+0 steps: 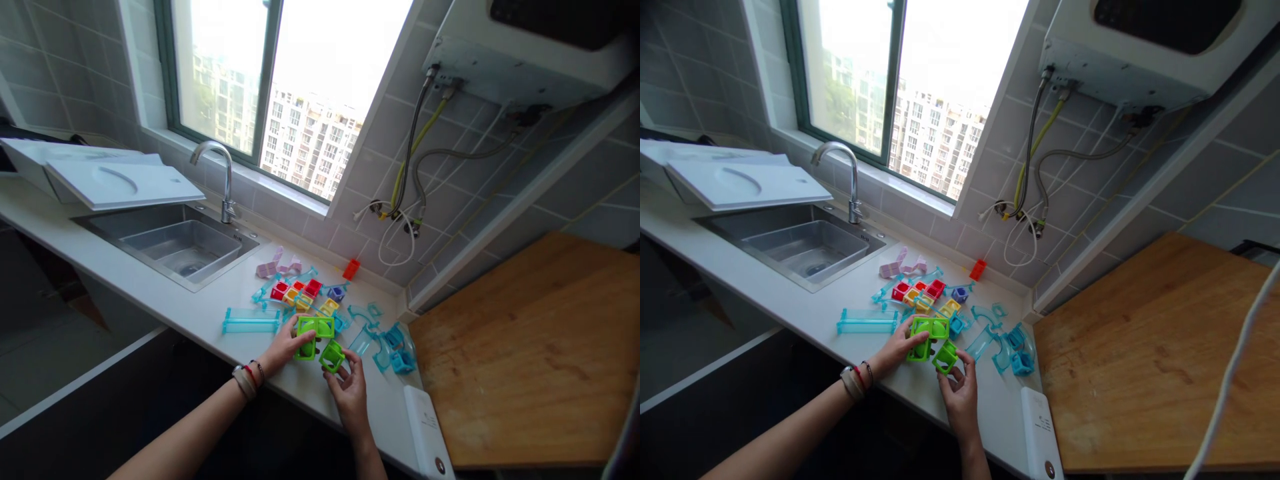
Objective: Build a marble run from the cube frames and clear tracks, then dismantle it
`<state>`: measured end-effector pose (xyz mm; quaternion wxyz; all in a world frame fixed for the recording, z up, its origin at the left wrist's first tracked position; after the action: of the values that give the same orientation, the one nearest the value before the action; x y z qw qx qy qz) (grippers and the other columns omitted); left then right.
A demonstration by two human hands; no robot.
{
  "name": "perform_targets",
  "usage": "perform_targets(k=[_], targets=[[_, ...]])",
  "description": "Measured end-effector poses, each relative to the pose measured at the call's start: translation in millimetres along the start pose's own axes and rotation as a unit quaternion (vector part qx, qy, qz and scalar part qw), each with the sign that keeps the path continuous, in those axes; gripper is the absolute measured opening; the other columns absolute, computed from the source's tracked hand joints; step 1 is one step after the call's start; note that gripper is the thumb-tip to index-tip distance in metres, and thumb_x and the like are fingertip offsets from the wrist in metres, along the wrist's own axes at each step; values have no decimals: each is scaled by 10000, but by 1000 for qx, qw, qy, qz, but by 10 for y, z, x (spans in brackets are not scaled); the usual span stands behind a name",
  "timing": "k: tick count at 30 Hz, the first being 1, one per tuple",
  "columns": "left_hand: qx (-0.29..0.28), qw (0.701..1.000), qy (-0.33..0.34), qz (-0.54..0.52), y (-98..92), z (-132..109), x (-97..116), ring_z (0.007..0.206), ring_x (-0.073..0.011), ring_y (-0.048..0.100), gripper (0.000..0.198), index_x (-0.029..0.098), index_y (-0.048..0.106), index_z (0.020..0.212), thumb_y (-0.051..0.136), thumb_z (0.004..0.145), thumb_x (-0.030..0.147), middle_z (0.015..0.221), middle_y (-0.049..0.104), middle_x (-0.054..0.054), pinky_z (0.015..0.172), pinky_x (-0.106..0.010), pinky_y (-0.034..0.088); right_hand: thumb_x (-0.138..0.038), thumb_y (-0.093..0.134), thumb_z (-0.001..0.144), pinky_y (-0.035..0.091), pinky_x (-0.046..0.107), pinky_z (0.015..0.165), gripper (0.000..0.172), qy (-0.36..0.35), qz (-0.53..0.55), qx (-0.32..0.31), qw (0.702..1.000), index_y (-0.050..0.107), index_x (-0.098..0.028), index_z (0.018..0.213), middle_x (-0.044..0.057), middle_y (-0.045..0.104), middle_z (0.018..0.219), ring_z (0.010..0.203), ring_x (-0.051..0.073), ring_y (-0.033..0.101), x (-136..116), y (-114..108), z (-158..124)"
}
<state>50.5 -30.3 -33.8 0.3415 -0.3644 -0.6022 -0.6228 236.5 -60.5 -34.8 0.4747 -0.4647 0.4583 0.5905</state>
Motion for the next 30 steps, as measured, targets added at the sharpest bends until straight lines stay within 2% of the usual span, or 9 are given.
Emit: perform_targets(k=[4,8,11,15,18,22,25,30], targets=[[0,1000,-1,-4,-35,18,-47,841,-271,740,610,215,463,1209,796,755,451,979,720,-67,688,-392,608,-341,814,769,612,371,804,464,1,-8,0,1000,577,-239,1155,84,686,1118,967,251,711,50,-20,6],[-11,1000,-10,13,-34,10,-57,723,-261,742,638,226,440,1229,793,755,466,948,728,-64,646,-388,596,-391,795,792,611,377,781,421,3,-4,16,1000,596,-218,1121,103,714,1079,986,282,712,125,-68,36],[-6,1000,-6,11,-33,1,-40,728,-255,739,625,239,445,1220,798,754,458,944,725,-52,655,-389,596,-389,816,769,618,383,768,489,-8,4,19,1000,585,-235,1171,118,699,1157,1022,302,709,123,-79,55],[20,999,25,-7,-85,23,-31,861,-268,727,601,240,446,1215,773,772,479,965,713,-48,697,-397,600,-358,821,764,617,413,824,571,-21,-6,-5,1000,573,-233,1263,153,647,1291,1080,320,691,98,-41,58],[5,998,40,39,-89,28,-46,889,-255,717,612,230,460,1238,771,772,476,1003,716,-62,705,-356,586,-332,789,798,603,439,881,525,-19,-17,-44,999,580,-229,1269,158,640,1308,1128,323,672,115,18,54],[-28,996,36,81,-41,-4,-40,850,-233,715,608,223,459,1259,763,787,456,1008,720,-72,688,-319,564,-285,764,811,588,445,915,447,-42,-21,-49,998,598,-258,1225,135,588,1372,1146,299,660,71,28,45],[-23,995,33,91,-33,-7,-14,879,-240,713,633,211,467,1250,786,761,455,1016,712,-75,709,-321,560,-255,740,816,570,441,945,427,-52,-25,-62,996,595,-269,1217,118,538,1415,1165,281,645,12,55,22],[0,995,32,93,-64,23,-22,871,-240,717,631,207,471,1237,778,759,481,988,717,-63,692,-310,553,-237,722,814,557,454,971,468,-55,-43,-74,995,577,-265,1258,120,538,1408,1228,288,601,-43,84,-21]])
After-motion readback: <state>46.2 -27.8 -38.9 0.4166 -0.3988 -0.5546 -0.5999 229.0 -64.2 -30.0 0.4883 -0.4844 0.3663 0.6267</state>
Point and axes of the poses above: each hand's wrist, its own z-axis towards the middle knuckle, its own y-axis out of the palm, x = y × z, the point moved 7 cm from there along z, towards the middle knuckle
